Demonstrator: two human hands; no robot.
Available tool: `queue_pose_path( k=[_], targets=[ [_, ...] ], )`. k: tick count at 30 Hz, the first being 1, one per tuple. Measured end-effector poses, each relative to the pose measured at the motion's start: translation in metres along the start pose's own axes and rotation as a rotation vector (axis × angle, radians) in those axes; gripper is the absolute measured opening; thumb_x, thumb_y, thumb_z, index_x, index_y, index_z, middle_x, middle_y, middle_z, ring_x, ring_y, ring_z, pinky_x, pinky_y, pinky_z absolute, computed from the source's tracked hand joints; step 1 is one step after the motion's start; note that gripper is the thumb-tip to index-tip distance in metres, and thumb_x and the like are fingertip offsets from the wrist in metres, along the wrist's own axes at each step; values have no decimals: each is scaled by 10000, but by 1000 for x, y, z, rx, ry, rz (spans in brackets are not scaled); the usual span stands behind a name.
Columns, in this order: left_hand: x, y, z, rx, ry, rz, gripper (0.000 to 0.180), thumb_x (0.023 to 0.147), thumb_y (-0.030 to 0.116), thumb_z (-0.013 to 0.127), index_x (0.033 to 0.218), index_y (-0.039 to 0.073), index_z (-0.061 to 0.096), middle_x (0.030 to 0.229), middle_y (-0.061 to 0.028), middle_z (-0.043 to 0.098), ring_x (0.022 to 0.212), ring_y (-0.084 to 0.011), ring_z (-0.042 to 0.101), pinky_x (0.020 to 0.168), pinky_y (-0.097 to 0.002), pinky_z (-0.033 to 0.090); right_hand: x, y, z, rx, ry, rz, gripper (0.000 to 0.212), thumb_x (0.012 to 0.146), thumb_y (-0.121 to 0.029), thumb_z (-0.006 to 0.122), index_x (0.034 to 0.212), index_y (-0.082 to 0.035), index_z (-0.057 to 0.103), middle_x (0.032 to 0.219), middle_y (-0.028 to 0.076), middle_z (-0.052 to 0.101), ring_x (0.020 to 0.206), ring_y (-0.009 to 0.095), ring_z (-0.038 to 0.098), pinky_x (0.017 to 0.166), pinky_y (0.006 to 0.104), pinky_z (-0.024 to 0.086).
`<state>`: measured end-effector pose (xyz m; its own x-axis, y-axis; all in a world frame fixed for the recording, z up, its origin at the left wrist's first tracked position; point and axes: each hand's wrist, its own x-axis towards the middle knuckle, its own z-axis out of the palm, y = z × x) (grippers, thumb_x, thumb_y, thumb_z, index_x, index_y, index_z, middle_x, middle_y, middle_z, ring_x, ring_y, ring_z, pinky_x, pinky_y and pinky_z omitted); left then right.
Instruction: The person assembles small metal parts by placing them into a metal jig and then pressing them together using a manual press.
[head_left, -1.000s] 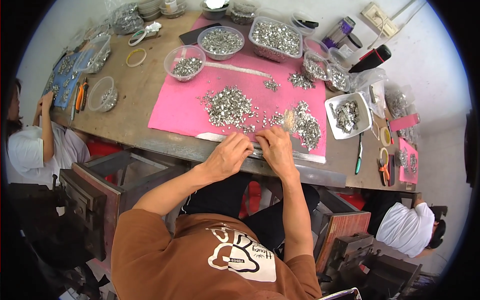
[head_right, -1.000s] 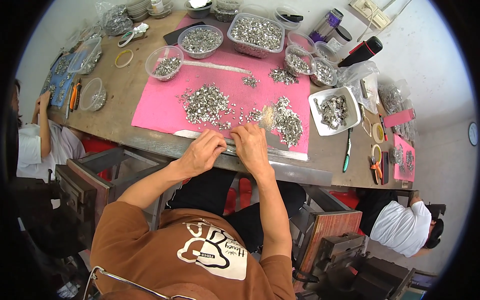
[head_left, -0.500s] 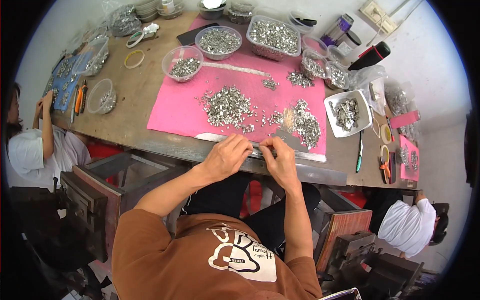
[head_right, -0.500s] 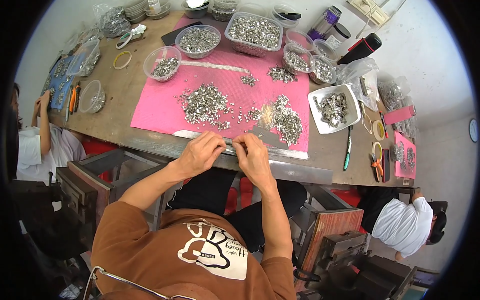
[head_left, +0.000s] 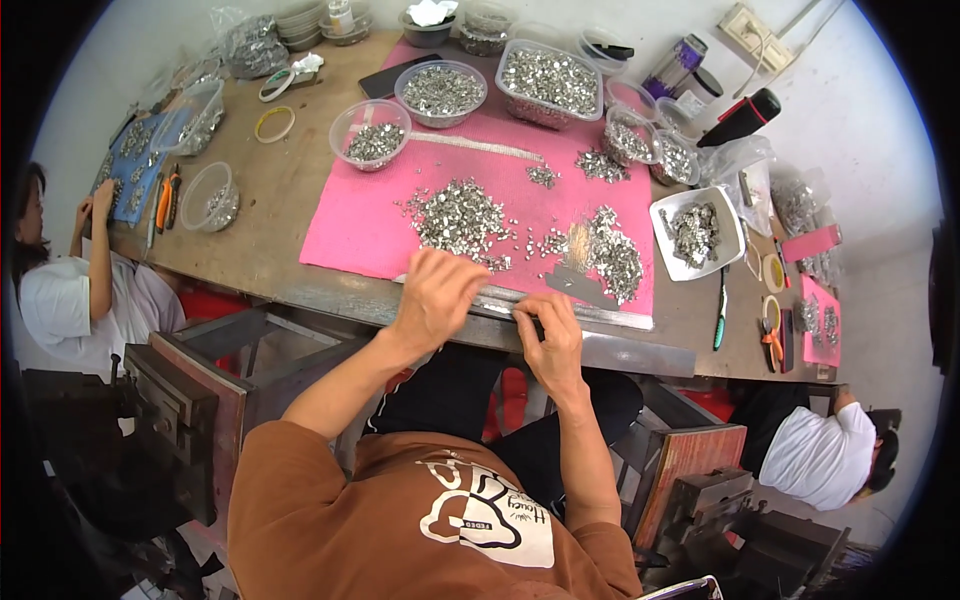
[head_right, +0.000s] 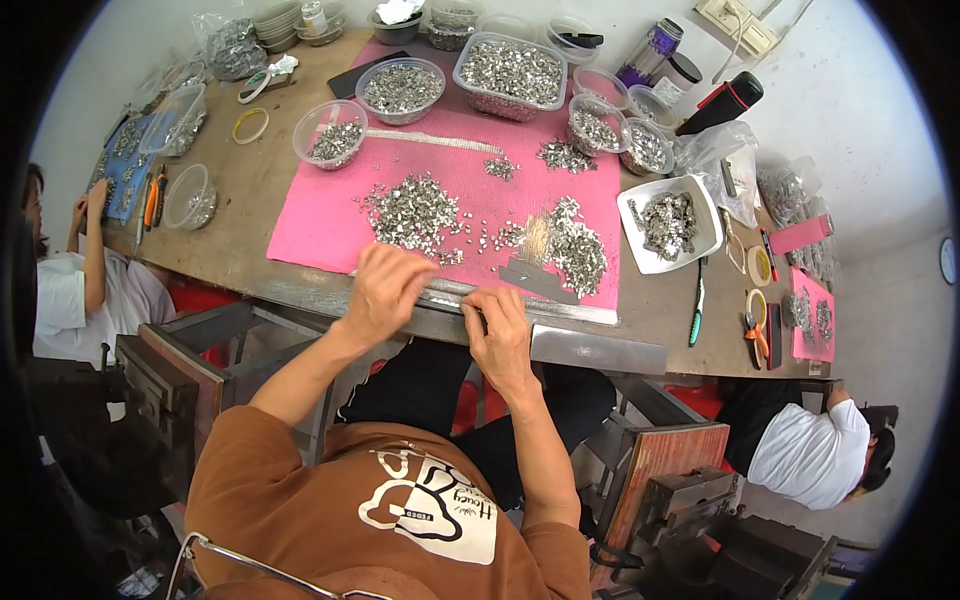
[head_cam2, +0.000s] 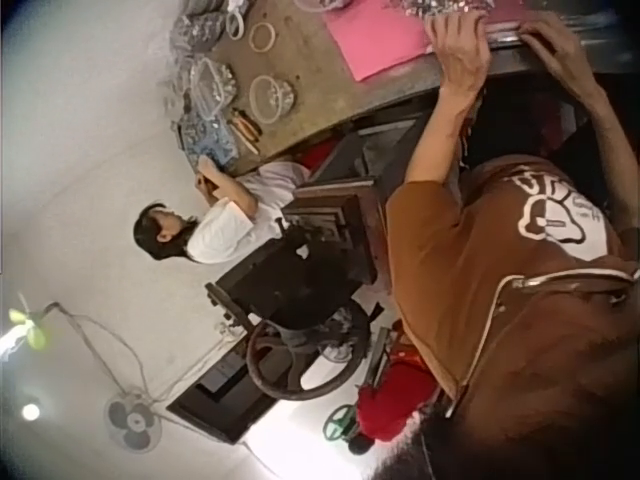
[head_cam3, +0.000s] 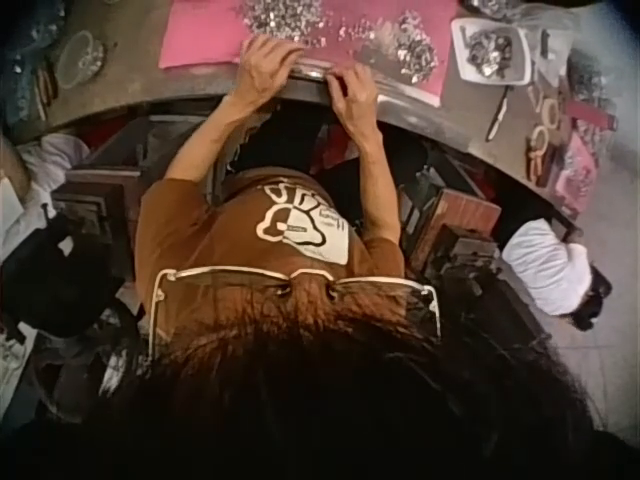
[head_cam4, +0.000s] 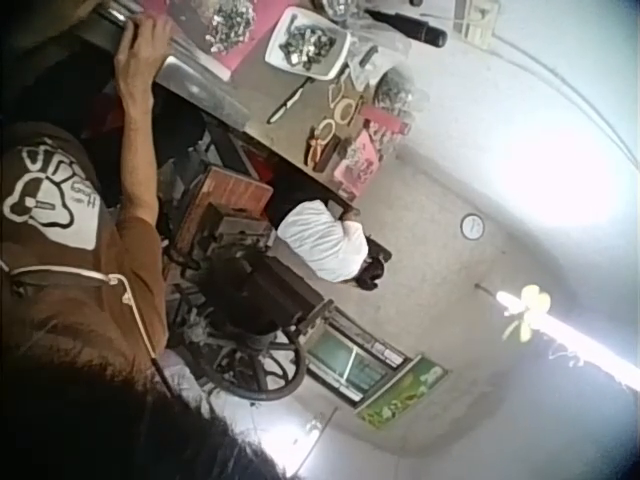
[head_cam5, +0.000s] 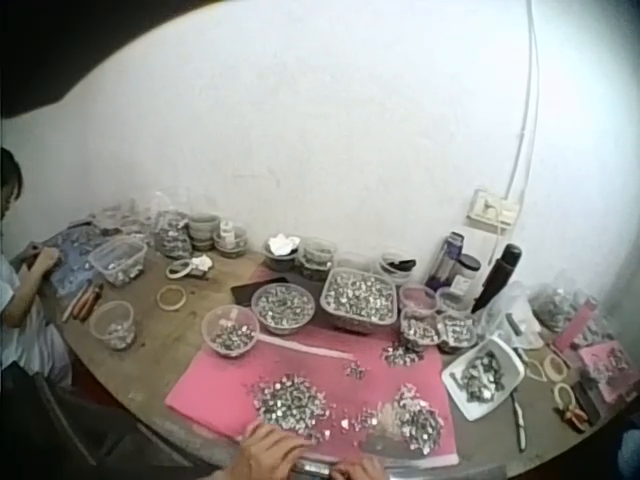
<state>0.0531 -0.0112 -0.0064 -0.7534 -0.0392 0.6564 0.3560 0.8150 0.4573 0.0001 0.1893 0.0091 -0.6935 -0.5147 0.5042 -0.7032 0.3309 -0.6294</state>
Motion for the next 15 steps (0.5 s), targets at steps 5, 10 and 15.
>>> queue_pose_path(
  k=[5,10,15],
  targets=[
    [16,-24,-6,179,-62,-123,146,875,164,745,1009,109,725,880,-16,606,916,-220,559,919,-417,355,5,-6,-9,-96,-42,-132,156,814,14,757,953,-19,693,944,104,663,859,300,613,804,394,457],
    [17,-30,-1,153,-80,-86,103,867,158,748,952,117,704,887,-19,584,926,-224,552,932,-433,348,30,7,-8,-89,-111,-35,91,877,-55,723,955,-8,721,866,133,664,834,323,621,761,409,456],
    [18,-33,3,160,-125,-43,97,874,115,721,938,97,650,913,-31,594,943,-236,560,948,-446,346,61,30,22,-217,-120,10,108,859,-75,731,959,-35,719,851,117,634,863,316,615,800,425,445]
  ],
)
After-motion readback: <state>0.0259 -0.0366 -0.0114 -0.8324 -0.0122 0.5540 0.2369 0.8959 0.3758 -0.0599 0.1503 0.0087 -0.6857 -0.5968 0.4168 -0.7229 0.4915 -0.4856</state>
